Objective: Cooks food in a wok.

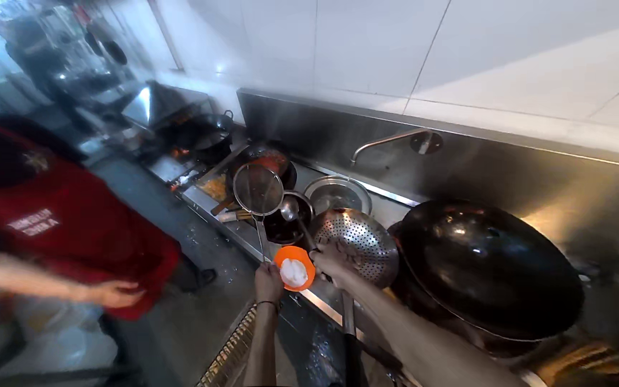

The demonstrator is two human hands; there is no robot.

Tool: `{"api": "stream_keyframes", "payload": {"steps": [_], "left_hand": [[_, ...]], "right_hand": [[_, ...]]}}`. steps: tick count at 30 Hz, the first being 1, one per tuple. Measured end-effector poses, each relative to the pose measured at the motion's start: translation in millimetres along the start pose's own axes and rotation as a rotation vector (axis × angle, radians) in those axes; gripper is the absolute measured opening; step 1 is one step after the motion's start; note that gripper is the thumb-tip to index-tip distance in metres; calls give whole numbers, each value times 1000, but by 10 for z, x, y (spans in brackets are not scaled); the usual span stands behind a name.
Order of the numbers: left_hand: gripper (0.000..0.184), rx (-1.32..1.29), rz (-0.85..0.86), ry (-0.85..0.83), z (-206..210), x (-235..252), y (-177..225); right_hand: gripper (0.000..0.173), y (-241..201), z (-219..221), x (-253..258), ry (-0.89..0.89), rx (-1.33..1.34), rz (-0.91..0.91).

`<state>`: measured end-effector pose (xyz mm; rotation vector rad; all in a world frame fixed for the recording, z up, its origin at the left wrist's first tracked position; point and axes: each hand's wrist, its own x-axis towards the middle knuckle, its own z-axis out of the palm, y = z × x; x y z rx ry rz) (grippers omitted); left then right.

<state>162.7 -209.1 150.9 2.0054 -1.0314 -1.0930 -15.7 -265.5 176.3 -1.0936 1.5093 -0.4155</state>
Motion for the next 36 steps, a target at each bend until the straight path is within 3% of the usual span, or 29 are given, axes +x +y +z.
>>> {"api": "stream_keyframes", "payload": {"steps": [3, 9, 15, 18, 21, 23, 25, 27, 29, 32, 34, 36], "left_hand": [[36, 67, -11, 29, 43, -46, 24], [39, 151, -30, 28, 46, 40, 26], [35, -282, -174, -65, 356, 190, -70], [39, -318, -192, -101, 462, 274, -206], [45, 34, -129, -34, 463, 244, -240], [69, 445, 7, 62, 386, -16, -87], [79, 585, 137, 47, 438, -429, 37], [75, 457, 81, -210, 635, -868, 31], [70, 187, -145, -499, 824, -1177, -58], [68, -99, -499, -676, 1023, -1339, -262], [58, -259, -603, -712, 1108, -1358, -315], [48, -381, -656, -733, 1159, -1332, -350]], "right_hand": [[28, -58, 82, 107, -21, -102, 32], [29, -3, -272, -93, -44, 210, -3], [16, 122, -925, -397, -184, 876, 127], [16, 371, -1351, -831, -240, 1062, 121], [21, 821, -1822, -1404, -237, 1153, 71], [23, 1134, -2087, -1811, -159, 1162, 46], [27, 1433, -2284, -2151, -16, 1008, 12], [38, 1734, -2386, -2357, 198, 646, 21], [50, 2094, -2482, -2383, 405, 60, 57], [61, 2457, -2431, -2389, 568, -640, 159], [62, 2465, -2346, -2434, 616, -728, 91], [60, 2337, -2292, -2458, 573, -577, -69]]}}
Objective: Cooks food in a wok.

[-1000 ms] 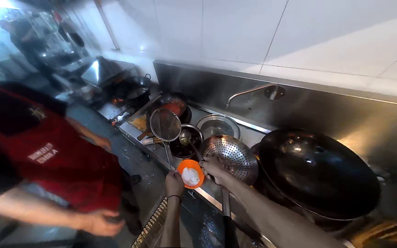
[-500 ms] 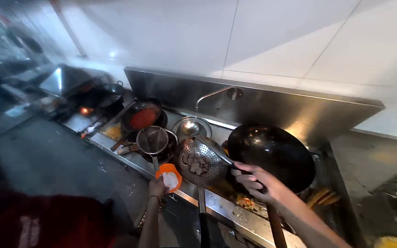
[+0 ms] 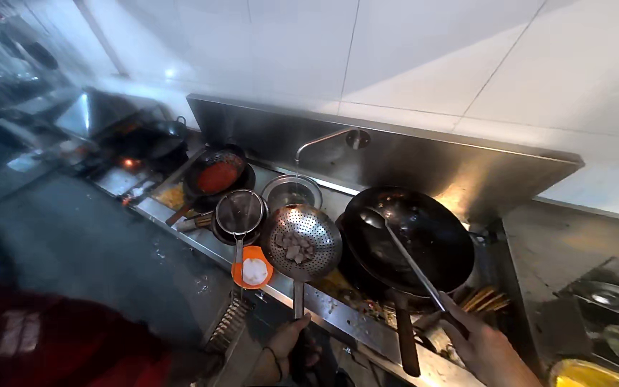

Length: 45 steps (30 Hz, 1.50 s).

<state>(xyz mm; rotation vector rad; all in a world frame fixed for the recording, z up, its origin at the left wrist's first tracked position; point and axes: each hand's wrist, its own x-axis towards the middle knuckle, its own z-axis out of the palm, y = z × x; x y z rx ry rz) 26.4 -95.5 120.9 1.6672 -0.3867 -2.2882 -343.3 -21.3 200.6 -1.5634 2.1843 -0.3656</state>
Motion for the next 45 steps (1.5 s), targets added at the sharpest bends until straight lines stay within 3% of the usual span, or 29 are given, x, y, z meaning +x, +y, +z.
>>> {"api": "stream_keyframes", "payload": {"steps": [4, 7, 13, 15, 19, 24, 31, 35, 37, 40, 42, 45], "left_hand": [[25, -3, 105, -17, 128, 157, -79], [19, 8, 160, 45, 245, 201, -141], [21, 1, 196, 75, 347, 229, -170], [21, -7, 195, 86, 379, 225, -163], [21, -30, 192, 78, 389, 252, -181], [22, -68, 188, 56, 356, 279, -202], [21, -90, 182, 47, 383, 296, -207], [20, -102, 174, 51, 397, 261, -183], [21, -107, 173, 49, 380, 246, -177], [22, -116, 175, 46, 361, 220, -176], [23, -105, 177, 45, 361, 218, -171], [23, -83, 176, 49, 343, 232, -173]], "right_hand": [[57, -413, 63, -8, -234, 268, -76], [59, -661, 309, -10, -358, 169, -70], [62, -988, 559, 31, -400, 11, -50], [60, -978, 496, 68, -464, 130, -1], [52, -848, 322, 94, -612, 714, 269], [42, -581, 271, 37, -578, 1099, 419], [52, -424, 148, -59, -429, 984, 287], [43, -276, 63, -55, -414, 1245, 341], [50, -162, 47, -133, -299, 1093, 314], [62, 131, 160, -238, -102, 432, 179], [62, 226, 234, -280, -64, 70, 132], [61, 60, 388, -348, 10, -107, 77]]}}
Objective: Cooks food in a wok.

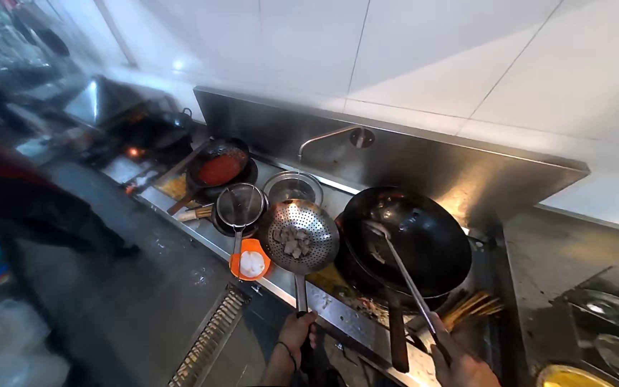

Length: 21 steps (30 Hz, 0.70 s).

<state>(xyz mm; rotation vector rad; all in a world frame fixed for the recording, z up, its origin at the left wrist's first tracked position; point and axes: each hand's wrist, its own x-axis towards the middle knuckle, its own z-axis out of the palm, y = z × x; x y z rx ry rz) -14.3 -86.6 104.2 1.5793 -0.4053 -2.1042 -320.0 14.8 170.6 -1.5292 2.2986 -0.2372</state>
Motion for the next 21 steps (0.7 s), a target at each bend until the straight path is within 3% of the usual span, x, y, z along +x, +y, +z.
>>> {"api": "stream_keyframes", "payload": {"steps": [2, 4, 9, 13, 18, 21], "left_hand": [[23, 1, -3, 0, -16, -1, -1], [24, 1, -1, 6, -28, -1, -10], [24, 10, 0, -3, -20, -2, 1], [24, 9, 7, -11, -38, -15, 17], [25, -14, 8, -12, -50, -21, 7], [23, -6, 0, -12, -42, -8, 22]], "right_hand": [[59, -212, 1, 35, 50, 158, -99], [60, -478, -10, 152, -13, 266, -149], [61, -1044, 271, 415, -203, 158, -161], [60, -1027, 295, 411, -287, 233, -212], [60, -970, 395, 493, -134, 196, -166], [60, -1051, 372, 565, -217, 221, -125]]}}
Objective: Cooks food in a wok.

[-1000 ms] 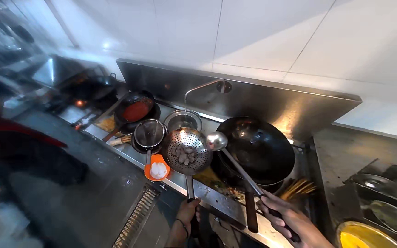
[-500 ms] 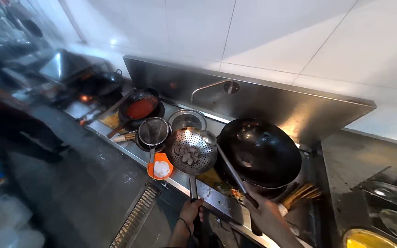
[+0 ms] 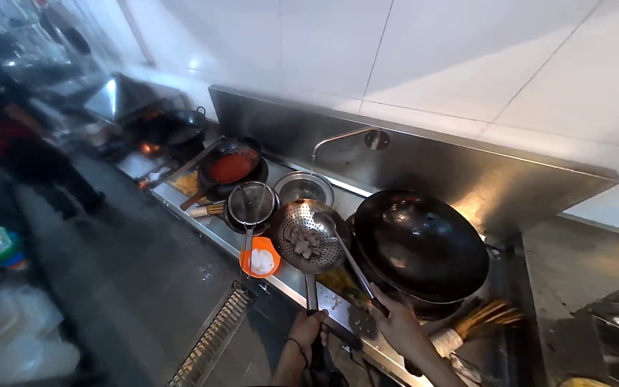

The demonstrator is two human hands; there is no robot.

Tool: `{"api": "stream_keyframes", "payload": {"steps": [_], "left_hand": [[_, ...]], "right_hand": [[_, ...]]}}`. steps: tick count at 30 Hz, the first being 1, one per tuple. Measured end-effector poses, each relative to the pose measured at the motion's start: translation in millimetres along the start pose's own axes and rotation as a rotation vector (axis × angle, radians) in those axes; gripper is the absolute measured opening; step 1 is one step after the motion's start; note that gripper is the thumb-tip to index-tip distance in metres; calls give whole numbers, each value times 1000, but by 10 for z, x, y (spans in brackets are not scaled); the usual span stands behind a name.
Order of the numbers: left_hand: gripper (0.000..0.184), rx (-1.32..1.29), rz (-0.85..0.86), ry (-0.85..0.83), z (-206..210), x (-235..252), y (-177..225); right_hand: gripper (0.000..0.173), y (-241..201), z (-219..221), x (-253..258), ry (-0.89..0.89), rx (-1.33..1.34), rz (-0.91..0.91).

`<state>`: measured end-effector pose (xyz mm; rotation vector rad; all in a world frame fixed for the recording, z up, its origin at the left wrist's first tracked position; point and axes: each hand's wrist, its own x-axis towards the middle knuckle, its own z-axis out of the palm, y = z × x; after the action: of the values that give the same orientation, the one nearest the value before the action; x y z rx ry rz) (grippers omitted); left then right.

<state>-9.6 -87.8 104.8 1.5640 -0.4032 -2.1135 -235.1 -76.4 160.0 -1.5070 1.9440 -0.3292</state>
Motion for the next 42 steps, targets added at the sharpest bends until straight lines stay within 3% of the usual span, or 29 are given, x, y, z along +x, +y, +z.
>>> {"api": "stream_keyframes", "payload": {"steps": [5, 9, 21, 23, 26, 29, 32, 37, 42], "left_hand": [[24, -15, -2, -3, -1, 1, 0], [24, 4, 3, -5, -13, -18, 1], [22, -14, -2, -35, -58, -7, -4], [22, -18, 3, -35, -69, -19, 2], [22, -31, -1, -42, -94, 17, -10], [22, -27, -6, -42, -108, 49, -10], [21, -13, -2, -47, -128, 57, 0], [21, 3, -3, -44, -164, 53, 23], [21, 23, -2, -49, -183, 83, 8]], "right_hand": [[56, -161, -71, -48, -222, 671, 231], [47, -107, -86, -26, -252, 1033, 334], [55, 362, -625, -478, -60, 1056, 223], [57, 513, -647, -604, 62, 937, 214], [60, 819, -514, -685, 295, 343, 182], [61, 1013, -335, -701, 365, -77, 202], [58, 1090, -378, -781, 411, -193, 232], [56, 1154, -924, -1007, 129, -337, 293], [61, 1211, -650, -520, 118, -365, 413]]}}
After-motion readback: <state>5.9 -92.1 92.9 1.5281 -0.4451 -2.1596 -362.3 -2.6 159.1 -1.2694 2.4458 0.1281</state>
